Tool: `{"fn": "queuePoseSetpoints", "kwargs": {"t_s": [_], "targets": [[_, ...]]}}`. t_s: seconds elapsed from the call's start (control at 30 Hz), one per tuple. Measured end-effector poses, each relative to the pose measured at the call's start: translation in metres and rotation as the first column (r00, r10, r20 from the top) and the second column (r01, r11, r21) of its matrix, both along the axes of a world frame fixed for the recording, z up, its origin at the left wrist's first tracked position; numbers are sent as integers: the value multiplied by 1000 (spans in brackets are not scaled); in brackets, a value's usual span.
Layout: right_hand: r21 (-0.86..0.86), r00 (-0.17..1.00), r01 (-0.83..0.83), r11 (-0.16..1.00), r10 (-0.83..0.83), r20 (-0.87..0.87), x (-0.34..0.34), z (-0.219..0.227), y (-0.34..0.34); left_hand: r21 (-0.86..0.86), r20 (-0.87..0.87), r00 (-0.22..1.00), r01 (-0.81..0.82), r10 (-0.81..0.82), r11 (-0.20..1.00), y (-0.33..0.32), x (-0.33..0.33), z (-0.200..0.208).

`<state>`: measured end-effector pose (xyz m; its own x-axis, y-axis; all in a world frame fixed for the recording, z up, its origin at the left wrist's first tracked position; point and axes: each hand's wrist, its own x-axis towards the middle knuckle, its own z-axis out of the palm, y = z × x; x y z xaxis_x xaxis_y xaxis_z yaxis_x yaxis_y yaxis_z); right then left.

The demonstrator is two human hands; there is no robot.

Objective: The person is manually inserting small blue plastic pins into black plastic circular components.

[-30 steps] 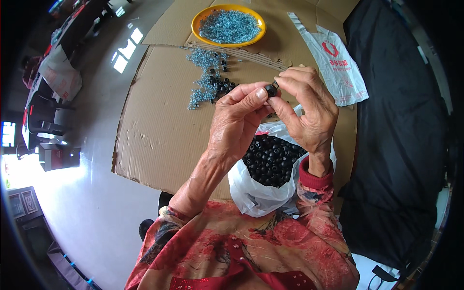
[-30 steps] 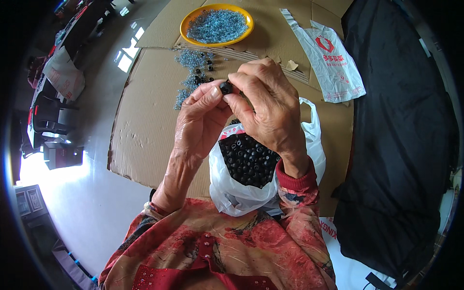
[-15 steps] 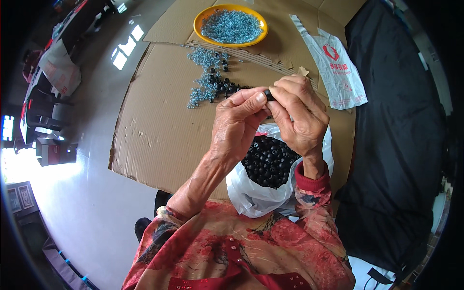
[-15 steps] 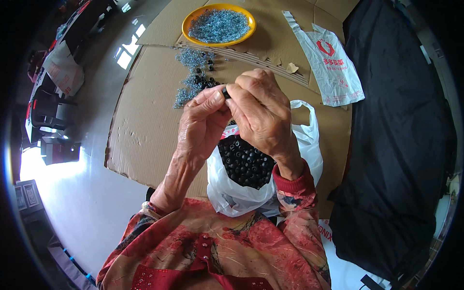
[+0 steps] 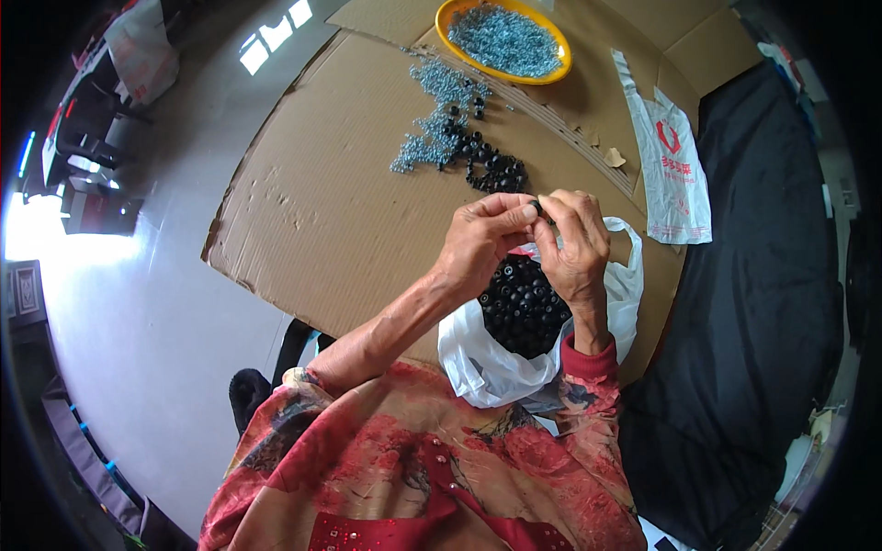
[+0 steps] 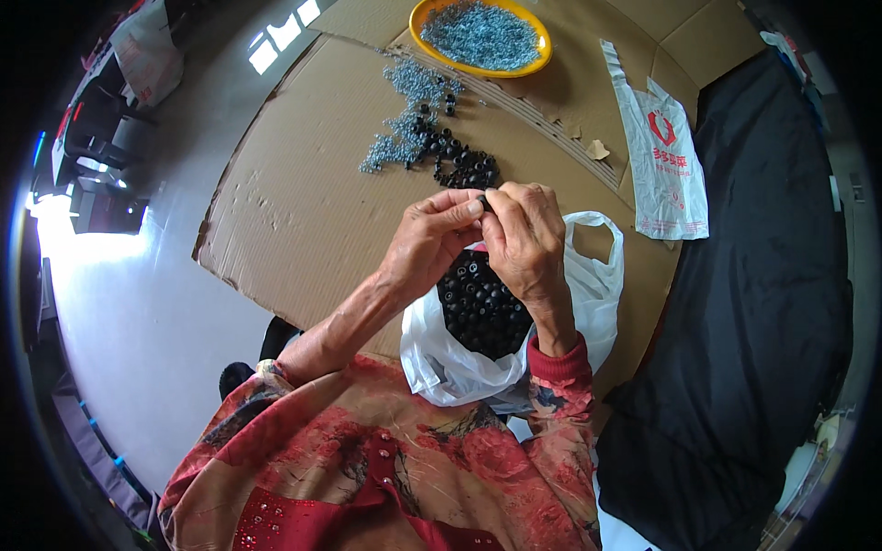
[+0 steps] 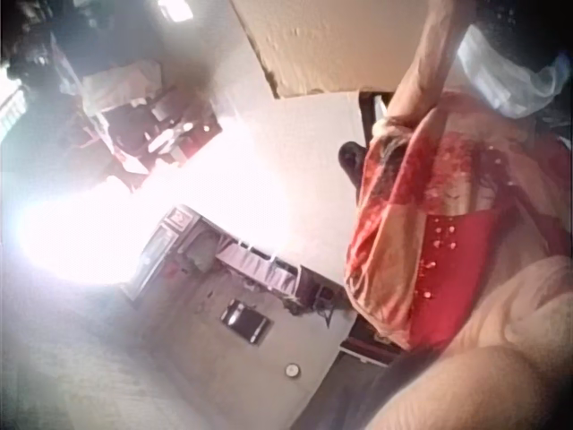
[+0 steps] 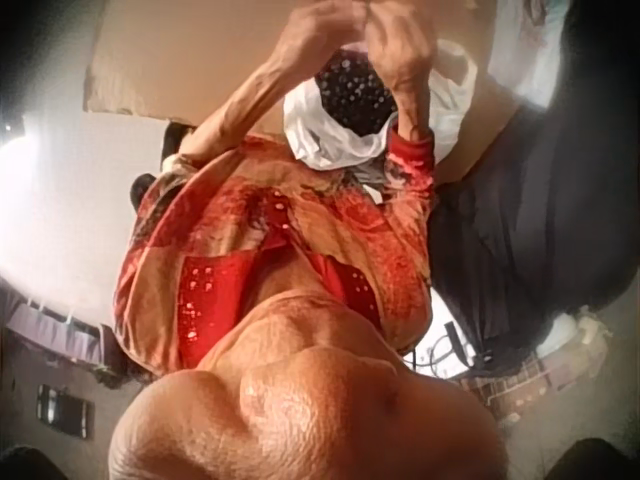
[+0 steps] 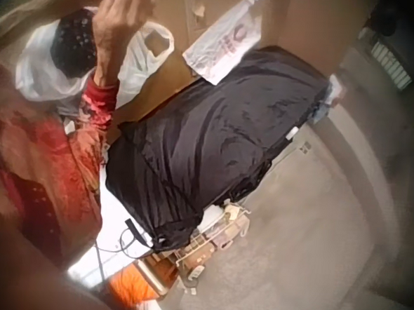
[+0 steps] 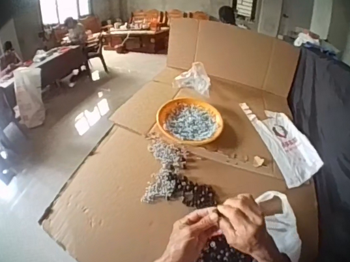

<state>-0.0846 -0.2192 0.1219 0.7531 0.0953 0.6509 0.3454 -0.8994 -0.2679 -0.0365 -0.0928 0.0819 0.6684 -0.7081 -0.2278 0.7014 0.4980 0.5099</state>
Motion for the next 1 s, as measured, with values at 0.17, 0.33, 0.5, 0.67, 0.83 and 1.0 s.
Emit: {"fn": "queuePoseSetpoints", "kwargs": {"t_s": [0.17,0.33,0.5,0.67,0.83,1.0], "targets": [[241,980,61,969,-13,-197,0,7,1,-177,-139,990,11,-36,984,16,12,-15],[307,976,57,950,12,-219,6,11,4,-256,-129,988,44,-79,966,20,17,-16],[248,966,-31,968,93,-242,7,14,3,-207,-82,995,46,-65,977,23,14,-18],[307,943,8,952,95,-318,-1,21,-4,-143,-35,995,86,-92,986,27,7,-12],[338,942,67,939,52,-330,-7,25,-11,49,187,944,269,-273,962,32,-8,2],[301,927,64,951,56,-372,-5,31,-17,351,672,620,216,-405,911,21,-28,7]]}}
